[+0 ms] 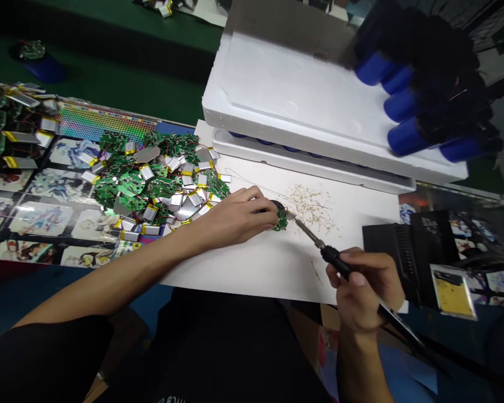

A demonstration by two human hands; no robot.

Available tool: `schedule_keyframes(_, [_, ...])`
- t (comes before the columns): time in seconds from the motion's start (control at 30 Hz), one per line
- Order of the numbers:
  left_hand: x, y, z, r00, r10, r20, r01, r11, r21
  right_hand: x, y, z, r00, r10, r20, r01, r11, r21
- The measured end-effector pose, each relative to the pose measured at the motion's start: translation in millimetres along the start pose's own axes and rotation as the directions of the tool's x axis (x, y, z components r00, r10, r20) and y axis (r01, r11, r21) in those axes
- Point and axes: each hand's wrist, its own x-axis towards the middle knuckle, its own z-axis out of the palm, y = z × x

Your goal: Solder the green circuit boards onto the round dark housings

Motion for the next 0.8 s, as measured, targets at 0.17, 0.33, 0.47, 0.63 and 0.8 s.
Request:
schedule_keyframes(0.17, [-0.5,0.2,0.7,1.0,0.003,-0.011,-0.003,1.0,0.004,-12.1,7.1,-15.5,0.994,-0.09,0.068,0.104,0.964,-0.243])
schedule_keyframes(0.33, [-0.1,-0.3,2.2,1.0,0.021,-0.023,-0.02,0.999,0.036,-8.4,1.7,-8.1,0.98,-0.119,0.162,0.163,0.941,-0.297])
schedule_keyframes(0.47, [0.1,-0.6,3.0,0.998,0.042,-0.054,-0.039,0.998,0.047,-3.0,-2.2,-0.7,0.968,-0.166,0.191,0.223,0.915,-0.335])
schedule_keyframes(0.63, [-0.1,-0.3,3.5,0.998,0.04,-0.056,-0.036,0.997,0.064,0.4,-6.1,0.5,0.955,-0.169,0.243,0.25,0.901,-0.356])
schedule_keyframes(0.8, [-0.3,-0.1,3.7,0.998,0.041,-0.05,-0.038,0.998,0.06,6.4,-12.0,2.3,0.929,-0.186,0.321,0.282,0.916,-0.286])
